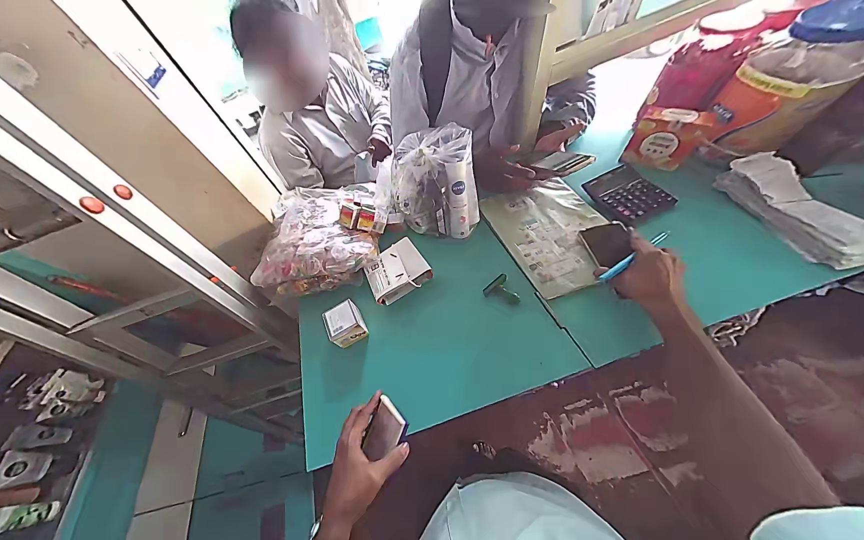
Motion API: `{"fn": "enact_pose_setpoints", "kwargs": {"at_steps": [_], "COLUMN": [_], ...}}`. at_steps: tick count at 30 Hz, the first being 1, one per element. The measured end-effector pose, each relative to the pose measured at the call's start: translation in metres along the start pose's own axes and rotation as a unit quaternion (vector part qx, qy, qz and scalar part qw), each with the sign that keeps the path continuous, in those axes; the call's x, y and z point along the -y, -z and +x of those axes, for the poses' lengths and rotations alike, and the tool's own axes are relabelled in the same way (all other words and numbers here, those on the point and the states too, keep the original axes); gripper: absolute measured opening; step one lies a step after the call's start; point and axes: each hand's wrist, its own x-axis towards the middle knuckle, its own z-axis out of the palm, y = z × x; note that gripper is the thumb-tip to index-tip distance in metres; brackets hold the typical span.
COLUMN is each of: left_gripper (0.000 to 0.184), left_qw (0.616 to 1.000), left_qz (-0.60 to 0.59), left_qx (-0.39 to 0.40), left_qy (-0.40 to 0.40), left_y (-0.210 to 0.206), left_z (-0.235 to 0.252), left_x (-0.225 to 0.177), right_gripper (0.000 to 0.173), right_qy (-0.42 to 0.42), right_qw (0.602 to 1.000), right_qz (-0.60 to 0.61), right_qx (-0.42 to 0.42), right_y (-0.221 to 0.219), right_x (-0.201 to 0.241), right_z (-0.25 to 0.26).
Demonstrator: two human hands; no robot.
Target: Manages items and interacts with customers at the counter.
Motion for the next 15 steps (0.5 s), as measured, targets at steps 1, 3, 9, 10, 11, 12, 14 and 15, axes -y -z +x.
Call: {"fn": "enact_pose_setpoints", "kwargs": {"at_steps": [1,3,9,10,11,12,14,15], "left_gripper": [0.09,0.087,0.081,0.08,0.079,0.081,0.085,0.088], "left_qw": [0.999,0.989,0.958,0.955,0.954,0.954,0.955,0.958], "left_qz": [0.049,0.137,0.276,0.282,0.285,0.284,0.273,0.263], "left_qx": [0.007,0.017,0.043,0.04,0.04,0.038,0.016,0.008], "left_qy": [-0.018,-0.047,-0.067,-0.077,-0.083,-0.089,-0.112,-0.118], "left_y": [-0.002,-0.008,-0.031,-0.033,-0.034,-0.034,-0.032,-0.029], "left_z": [0.018,0.049,0.091,0.093,0.092,0.089,0.08,0.076], "left_x": [0.001,-0.001,0.0,0.002,0.004,0.005,0.011,0.014], "right_gripper": [0.078,0.076,0.045,0.039,0.036,0.034,0.031,0.029], "right_qy": [0.007,0.024,0.118,0.144,0.167,0.182,0.181,0.158], "right_qw": [1.0,1.0,0.988,0.981,0.973,0.966,0.967,0.974], "right_qz": [0.001,0.005,0.095,0.133,0.161,0.177,0.166,0.156], "right_qx": [-0.006,0.008,-0.033,-0.016,0.02,0.051,0.061,0.043], "right_y": [-0.003,-0.007,-0.022,-0.032,-0.045,-0.058,-0.08,-0.082], "right_x": [-0.012,-0.023,0.073,0.099,0.123,0.143,0.171,0.18], "right_z": [0.011,0.018,-0.047,-0.059,-0.068,-0.074,-0.08,-0.081]}}
